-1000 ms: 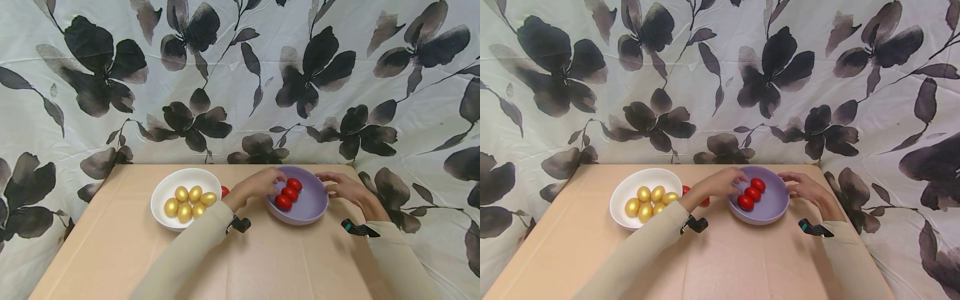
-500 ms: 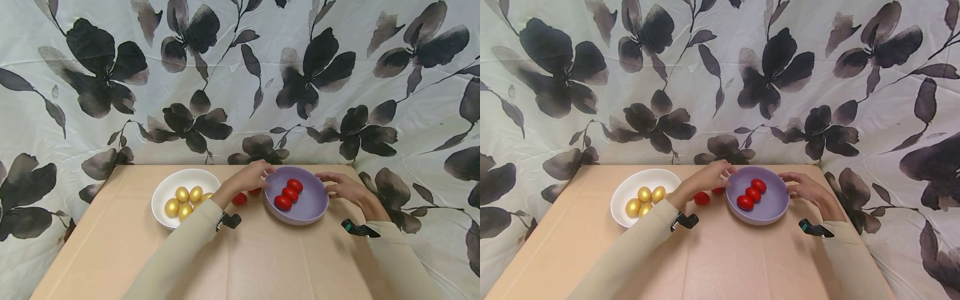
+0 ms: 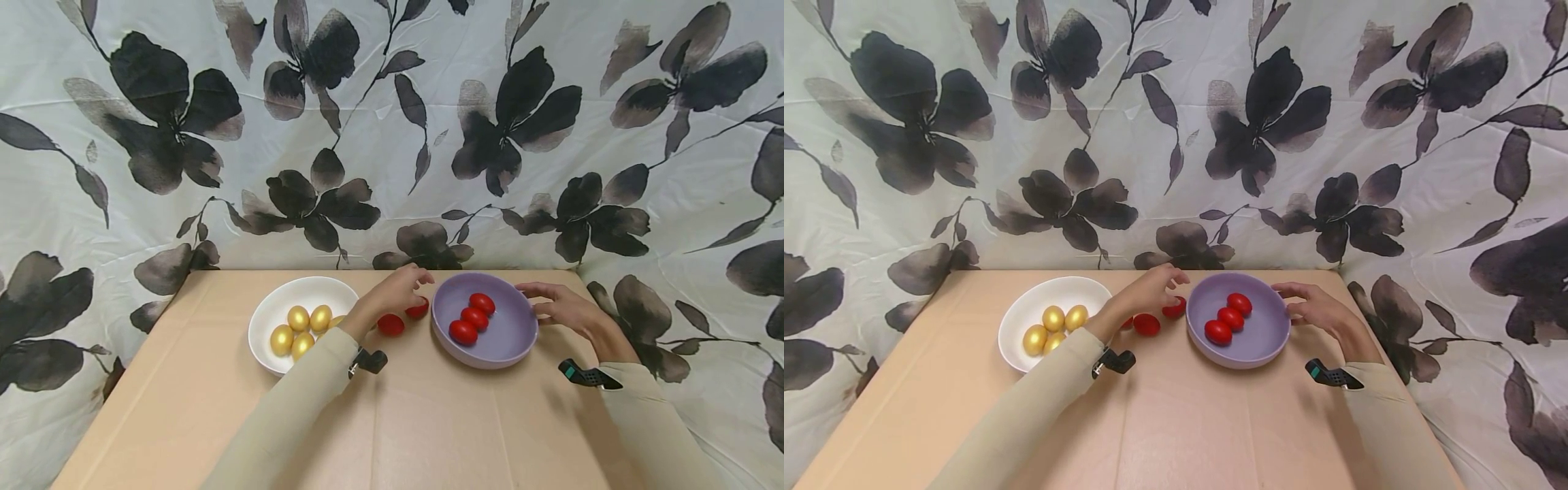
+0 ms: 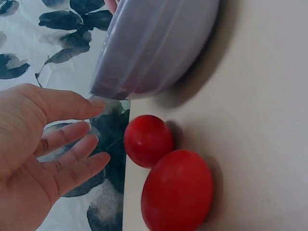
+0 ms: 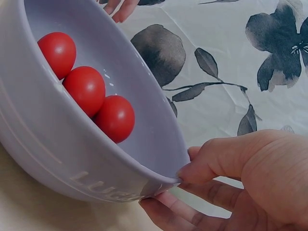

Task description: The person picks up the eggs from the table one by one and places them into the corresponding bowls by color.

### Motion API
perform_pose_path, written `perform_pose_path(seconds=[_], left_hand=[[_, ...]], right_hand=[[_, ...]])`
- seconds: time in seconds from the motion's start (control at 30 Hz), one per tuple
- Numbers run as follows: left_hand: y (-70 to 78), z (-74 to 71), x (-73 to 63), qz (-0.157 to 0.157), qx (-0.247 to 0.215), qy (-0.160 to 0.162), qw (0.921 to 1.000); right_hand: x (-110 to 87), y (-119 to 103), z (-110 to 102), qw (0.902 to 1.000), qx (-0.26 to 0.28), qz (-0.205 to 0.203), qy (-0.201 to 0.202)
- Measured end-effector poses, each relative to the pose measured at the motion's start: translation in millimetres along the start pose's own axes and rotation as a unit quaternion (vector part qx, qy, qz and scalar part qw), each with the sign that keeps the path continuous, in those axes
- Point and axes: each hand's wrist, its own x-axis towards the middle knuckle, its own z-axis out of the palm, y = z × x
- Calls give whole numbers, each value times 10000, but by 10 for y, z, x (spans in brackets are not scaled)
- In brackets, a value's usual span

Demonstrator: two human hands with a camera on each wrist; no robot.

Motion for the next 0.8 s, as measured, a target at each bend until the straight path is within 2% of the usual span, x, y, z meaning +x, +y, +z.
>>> perform_pose_path(seconds=[0.17, 0.37, 0.57, 0.8], left_hand=[[-30, 63, 18, -93, 204, 74, 9997], [-56, 140, 43, -151, 581, 10, 9982], [-76, 200, 65, -543, 636, -105, 9964], [-16, 247, 47, -905, 792, -175, 9926]], right_hand=[[0, 11, -1, 10000, -16, -14, 20], [-2, 17, -7, 10000, -29, -29, 12], [2, 23, -7, 10000, -49, -2, 18], [4, 10, 0, 9999, -102, 10, 20]])
